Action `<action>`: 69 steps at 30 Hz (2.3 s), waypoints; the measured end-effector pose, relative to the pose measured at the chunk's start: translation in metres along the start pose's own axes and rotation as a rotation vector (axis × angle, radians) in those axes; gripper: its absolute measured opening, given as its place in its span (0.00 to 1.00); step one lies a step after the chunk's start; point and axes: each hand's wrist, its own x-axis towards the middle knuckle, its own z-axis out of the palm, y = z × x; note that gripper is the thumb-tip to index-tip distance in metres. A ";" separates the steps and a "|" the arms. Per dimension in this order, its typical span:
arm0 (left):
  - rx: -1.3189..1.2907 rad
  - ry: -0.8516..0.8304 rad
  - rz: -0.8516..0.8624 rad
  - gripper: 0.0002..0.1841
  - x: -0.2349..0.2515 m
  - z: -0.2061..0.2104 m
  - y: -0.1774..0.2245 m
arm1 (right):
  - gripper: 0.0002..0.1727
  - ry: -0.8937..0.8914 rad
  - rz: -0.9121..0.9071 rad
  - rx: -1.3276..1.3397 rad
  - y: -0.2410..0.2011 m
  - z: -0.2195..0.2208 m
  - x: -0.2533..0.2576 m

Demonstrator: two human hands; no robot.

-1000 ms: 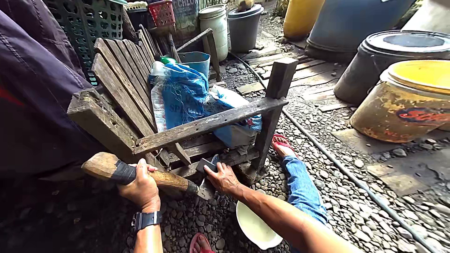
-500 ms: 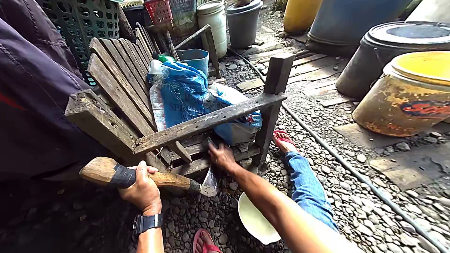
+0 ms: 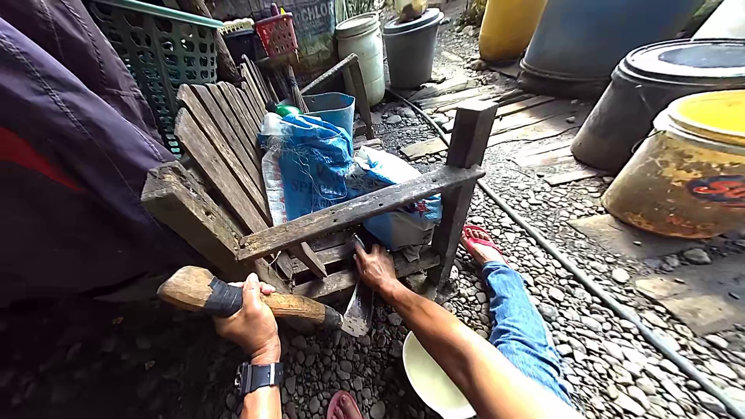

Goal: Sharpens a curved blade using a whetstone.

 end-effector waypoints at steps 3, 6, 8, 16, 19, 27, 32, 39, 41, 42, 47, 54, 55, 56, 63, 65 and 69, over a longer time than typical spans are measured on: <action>0.008 0.015 0.004 0.07 0.003 0.002 -0.005 | 0.30 -0.049 -0.269 -0.048 0.019 0.016 -0.051; 0.011 0.016 -0.002 0.06 0.005 0.002 -0.008 | 0.30 -0.031 -0.336 -0.075 0.024 0.015 -0.049; 0.011 -0.001 -0.007 0.06 0.003 0.000 -0.004 | 0.30 -0.046 -0.137 -0.025 0.011 -0.001 -0.018; 0.009 0.001 0.014 0.07 0.005 0.007 -0.004 | 0.30 -0.070 -0.320 -0.094 0.021 0.017 -0.056; 0.006 0.005 0.007 0.07 0.001 0.006 0.000 | 0.30 -0.037 -0.181 -0.038 0.018 0.006 -0.029; -0.078 -0.100 -0.010 0.06 -0.005 0.010 0.006 | 0.30 -0.019 -0.277 -0.076 0.025 0.015 -0.054; -0.057 -0.090 0.053 0.06 -0.004 0.007 0.004 | 0.31 -0.028 -0.109 -0.017 0.011 -0.005 -0.015; -0.054 -0.043 0.014 0.06 0.005 0.003 -0.007 | 0.31 -0.104 -0.280 -0.087 0.015 0.015 -0.060; -0.057 -0.044 0.011 0.06 0.007 0.005 -0.009 | 0.32 -0.116 -0.309 -0.116 0.017 0.012 -0.059; -0.064 -0.052 0.019 0.06 0.006 0.004 -0.009 | 0.32 -0.105 -0.255 -0.104 0.012 0.004 -0.047; -0.078 -0.066 0.008 0.06 0.004 -0.001 -0.008 | 0.33 -0.072 0.045 -0.106 -0.008 -0.007 0.000; -0.068 -0.043 0.003 0.08 0.007 0.000 -0.014 | 0.34 -0.225 -0.174 -0.158 -0.001 -0.004 -0.051; -0.068 -0.058 0.013 0.08 0.005 0.000 -0.012 | 0.34 -0.197 -0.090 -0.139 -0.008 -0.011 -0.032; -0.069 -0.070 0.026 0.07 0.003 0.000 -0.010 | 0.34 -0.164 -0.008 -0.135 -0.013 -0.016 -0.013; -0.065 -0.045 0.016 0.07 0.009 0.002 -0.015 | 0.34 -0.333 -0.206 -0.171 0.001 -0.001 -0.063; -0.059 -0.032 0.010 0.07 0.010 0.002 -0.016 | 0.34 -0.323 -0.223 -0.174 -0.003 -0.006 -0.057; -0.073 -0.059 0.012 0.07 0.004 -0.001 -0.009 | 0.33 -0.165 -0.001 -0.116 -0.019 -0.022 0.011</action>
